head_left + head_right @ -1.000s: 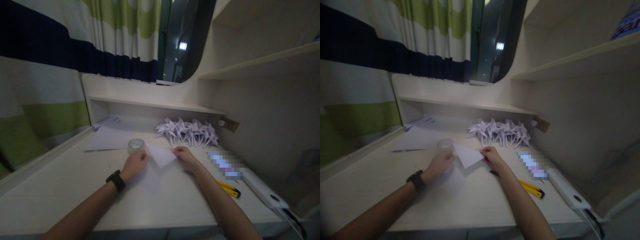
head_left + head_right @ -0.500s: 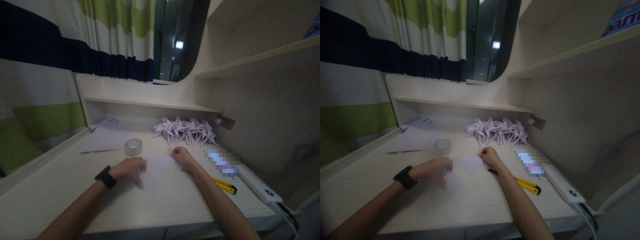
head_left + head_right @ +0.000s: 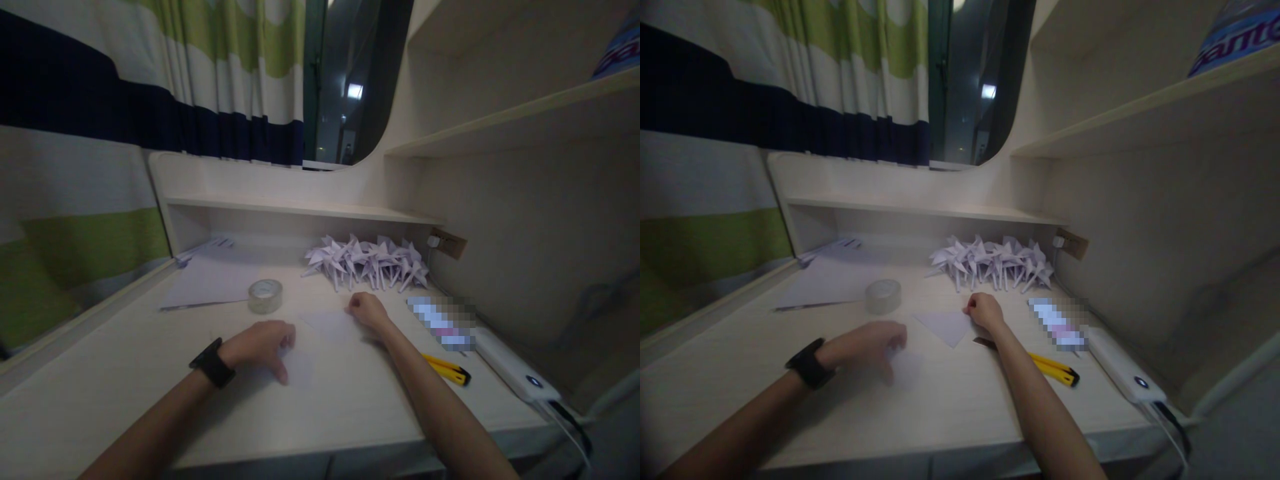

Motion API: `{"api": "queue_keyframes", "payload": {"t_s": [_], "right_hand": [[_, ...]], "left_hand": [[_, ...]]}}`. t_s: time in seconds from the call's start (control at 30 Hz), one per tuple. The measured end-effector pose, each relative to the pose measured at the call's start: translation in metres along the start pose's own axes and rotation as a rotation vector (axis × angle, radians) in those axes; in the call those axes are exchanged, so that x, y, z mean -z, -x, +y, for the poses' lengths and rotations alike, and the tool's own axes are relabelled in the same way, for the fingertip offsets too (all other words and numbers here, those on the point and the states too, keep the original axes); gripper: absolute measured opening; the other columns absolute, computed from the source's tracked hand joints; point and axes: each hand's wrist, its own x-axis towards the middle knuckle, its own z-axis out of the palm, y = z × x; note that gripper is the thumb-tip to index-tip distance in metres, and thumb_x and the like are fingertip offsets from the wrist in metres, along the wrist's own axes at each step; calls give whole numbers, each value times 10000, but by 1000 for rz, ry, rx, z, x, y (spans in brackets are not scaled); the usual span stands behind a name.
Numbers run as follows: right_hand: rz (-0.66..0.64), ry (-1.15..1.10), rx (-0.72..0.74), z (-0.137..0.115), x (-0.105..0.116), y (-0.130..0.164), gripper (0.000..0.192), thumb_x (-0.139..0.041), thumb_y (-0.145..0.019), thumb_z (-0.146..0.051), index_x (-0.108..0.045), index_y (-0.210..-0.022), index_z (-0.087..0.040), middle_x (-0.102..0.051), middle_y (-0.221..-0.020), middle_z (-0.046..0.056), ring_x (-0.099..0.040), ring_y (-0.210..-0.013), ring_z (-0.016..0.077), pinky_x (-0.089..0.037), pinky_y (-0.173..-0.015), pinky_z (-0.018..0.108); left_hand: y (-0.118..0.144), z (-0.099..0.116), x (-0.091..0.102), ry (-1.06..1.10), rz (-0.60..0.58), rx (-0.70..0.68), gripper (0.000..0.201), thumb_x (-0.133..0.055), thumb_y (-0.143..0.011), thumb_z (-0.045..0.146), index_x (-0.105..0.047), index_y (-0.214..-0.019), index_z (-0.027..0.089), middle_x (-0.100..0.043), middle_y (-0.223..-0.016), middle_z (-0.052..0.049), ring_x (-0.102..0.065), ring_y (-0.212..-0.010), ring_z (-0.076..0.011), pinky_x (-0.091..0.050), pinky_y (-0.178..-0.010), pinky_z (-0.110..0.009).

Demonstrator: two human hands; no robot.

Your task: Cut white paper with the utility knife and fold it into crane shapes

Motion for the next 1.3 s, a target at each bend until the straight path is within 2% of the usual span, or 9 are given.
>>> {"api": "queue_keyframes", "payload": {"t_s": [0.13,0.23,0.37,0.43,0.53,0.93,1.03,1.17,1.3], "right_hand": [[96,25,69,-18,8,9,125,-621,-807,-229,-704,-873,-163,-682,-961,119,-561,-991,240,-363,-827,291],[126,-49,234,-41,8,21,138,-604,-824,-226,-702,-896,-160,-676,-960,112,-556,-992,234,-361,-876,304],[-97,-223,531,-70,2,42,278,-692,-751,-331,-696,-989,-187,-679,-985,72,-602,-902,199,-402,-817,271],[-206,-175,660,-79,0,50,390,-726,-705,-387,-686,-1043,-196,-679,-980,73,-607,-874,208,-404,-775,272],[-259,-57,719,-84,-2,55,364,-733,-679,-406,-711,-964,-182,-681,-908,84,-606,-817,217,-394,-721,274],[-330,-146,554,-78,-12,48,334,-776,-604,-332,-724,-902,-193,-689,-810,37,-601,-739,192,-361,-623,243],[-306,-298,456,-75,-13,44,255,-758,-625,-304,-717,-842,-176,-682,-793,28,-588,-705,169,-363,-590,227],[-252,-582,251,-68,-14,34,111,-687,-676,-247,-662,-712,-145,-597,-600,-18,-510,-548,111,-333,-493,202],[-85,-902,9,-58,-15,23,213,-667,-673,-335,-555,-616,-162,-498,-523,-44,-446,-475,94,-321,-409,187]], "left_hand": [[-1,6,-4,-44,57,25,512,-766,-542,541,-635,-889,189,-631,-924,-50,-567,-799,-223,-345,-639,-268],[-3,11,-8,-66,91,52,487,-772,-544,547,-640,-841,183,-639,-889,-56,-575,-786,-233,-337,-619,-272],[-11,16,-12,-89,138,48,496,-777,-544,560,-632,-845,193,-634,-880,-50,-579,-806,-238,-339,-616,-268],[-14,16,-13,-113,159,56,509,-768,-554,576,-626,-855,190,-630,-879,-56,-579,-808,-243,-345,-618,-274],[-18,15,-11,-127,149,69,538,-759,-560,596,-617,-879,187,-629,-879,-63,-578,-789,-244,-345,-604,-277],[-29,1,-10,-17,127,33,577,-768,-545,569,-598,-952,197,-660,-876,-40,-594,-769,-232,-330,-584,-256],[-25,-1,-6,40,140,14,465,-750,-607,496,-625,-940,196,-668,-866,-29,-601,-778,-218,-336,-598,-252],[-22,-11,0,143,242,-5,276,-645,-733,406,-646,-880,173,-661,-832,-28,-599,-773,-196,-376,-643,-261],[-23,-21,4,357,369,29,310,-556,-799,449,-638,-803,150,-636,-742,-37,-592,-664,-175,-430,-607,-277]]}}
